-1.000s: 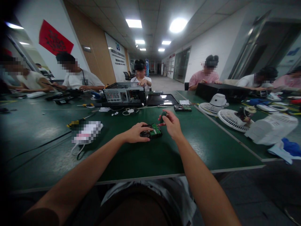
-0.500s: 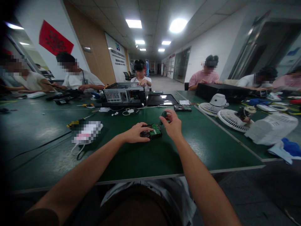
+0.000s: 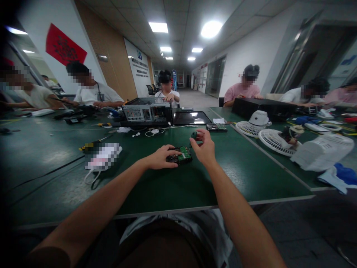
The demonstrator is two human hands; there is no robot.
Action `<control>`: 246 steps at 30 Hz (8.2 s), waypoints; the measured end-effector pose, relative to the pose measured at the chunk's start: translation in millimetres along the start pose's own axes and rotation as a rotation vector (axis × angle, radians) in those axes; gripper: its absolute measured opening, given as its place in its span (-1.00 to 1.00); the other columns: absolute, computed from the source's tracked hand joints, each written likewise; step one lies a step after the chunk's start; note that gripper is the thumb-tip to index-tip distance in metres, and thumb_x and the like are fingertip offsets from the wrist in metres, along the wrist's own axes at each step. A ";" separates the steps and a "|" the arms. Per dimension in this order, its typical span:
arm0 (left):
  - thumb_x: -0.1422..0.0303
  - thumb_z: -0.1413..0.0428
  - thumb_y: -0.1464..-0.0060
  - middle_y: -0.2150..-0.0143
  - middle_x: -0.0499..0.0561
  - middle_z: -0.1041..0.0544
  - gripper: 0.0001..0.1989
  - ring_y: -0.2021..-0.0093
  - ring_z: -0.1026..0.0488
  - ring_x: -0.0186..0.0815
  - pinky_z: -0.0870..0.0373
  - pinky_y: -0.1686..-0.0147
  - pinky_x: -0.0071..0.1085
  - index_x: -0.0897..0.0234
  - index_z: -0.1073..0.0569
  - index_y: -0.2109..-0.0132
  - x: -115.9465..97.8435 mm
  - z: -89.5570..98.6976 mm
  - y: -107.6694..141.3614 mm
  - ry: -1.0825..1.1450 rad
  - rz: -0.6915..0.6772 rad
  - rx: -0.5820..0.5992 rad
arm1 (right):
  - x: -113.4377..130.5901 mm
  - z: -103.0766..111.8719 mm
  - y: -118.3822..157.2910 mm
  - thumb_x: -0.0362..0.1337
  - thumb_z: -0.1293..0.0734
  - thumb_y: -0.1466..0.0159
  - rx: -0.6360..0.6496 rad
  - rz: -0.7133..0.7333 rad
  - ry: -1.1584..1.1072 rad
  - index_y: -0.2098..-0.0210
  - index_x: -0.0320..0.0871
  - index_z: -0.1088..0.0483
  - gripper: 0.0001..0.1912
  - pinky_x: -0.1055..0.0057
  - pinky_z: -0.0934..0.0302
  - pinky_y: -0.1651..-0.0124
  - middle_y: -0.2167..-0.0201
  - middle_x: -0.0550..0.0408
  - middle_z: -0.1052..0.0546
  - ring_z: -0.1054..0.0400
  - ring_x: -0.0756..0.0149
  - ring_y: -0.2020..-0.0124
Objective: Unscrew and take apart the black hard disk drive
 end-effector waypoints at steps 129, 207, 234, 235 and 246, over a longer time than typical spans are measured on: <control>-0.01 -0.15 -0.24 -0.49 0.13 -0.04 -0.39 -0.44 -0.05 0.15 -0.05 -0.35 0.19 -0.11 -0.31 -0.38 31.4 -21.3 -101.2 0.009 0.046 -0.193 | -76.4 25.4 -55.1 -0.25 -0.49 -0.24 0.003 0.113 0.331 -0.25 0.03 -0.18 -0.34 0.10 -0.58 0.21 -0.02 -0.07 -0.52 -0.61 0.15 0.29; 0.03 -0.17 -0.24 -0.46 0.15 -0.21 -0.46 -0.33 -0.22 0.14 -0.23 -0.25 0.15 0.00 -0.45 -0.31 11.8 -37.2 -99.7 -0.109 -0.040 -0.296 | -43.8 46.1 -61.0 -0.24 -0.34 -0.39 0.224 0.326 0.429 -0.15 -0.03 -0.33 -0.66 0.18 -0.47 0.09 0.08 -0.03 -0.51 -0.50 0.22 0.22; 0.07 -0.24 -0.18 -0.43 0.15 -0.14 -0.45 -0.34 -0.22 0.10 -0.24 -0.27 0.11 0.00 -0.46 -0.28 7.7 -31.9 -86.7 -0.050 -0.081 -0.323 | -48.2 41.4 -58.5 -0.18 -0.39 -0.35 0.158 0.256 0.347 -0.22 -0.04 -0.33 -0.53 0.10 -0.52 0.09 0.05 -0.06 -0.56 -0.55 0.16 0.19; 0.07 -0.24 -0.19 -0.43 0.14 -0.13 -0.46 -0.34 -0.22 0.10 -0.25 -0.27 0.11 -0.01 -0.46 -0.29 8.1 -31.5 -86.3 -0.050 -0.085 -0.320 | -47.8 41.2 -58.4 -0.18 -0.40 -0.35 0.162 0.264 0.344 -0.21 -0.03 -0.34 -0.54 0.10 -0.52 0.09 0.06 -0.05 -0.55 -0.54 0.17 0.19; 0.07 -0.25 -0.18 -0.41 0.11 -0.17 -0.43 -0.32 -0.24 0.08 -0.23 -0.28 0.12 -0.06 -0.43 -0.31 13.4 -29.9 -83.6 -0.028 -0.129 -0.297 | -47.7 35.2 -53.4 -0.19 -0.37 -0.36 0.138 0.204 0.309 -0.22 -0.07 -0.31 -0.53 0.09 -0.54 0.09 0.04 -0.06 -0.59 -0.58 0.15 0.18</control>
Point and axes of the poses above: each hand's wrist, its own y-axis away from the middle knuckle, its own z-axis out of the back of the hand, x = y × z, the point moved 1 cm from there along -y, towards the middle knuckle
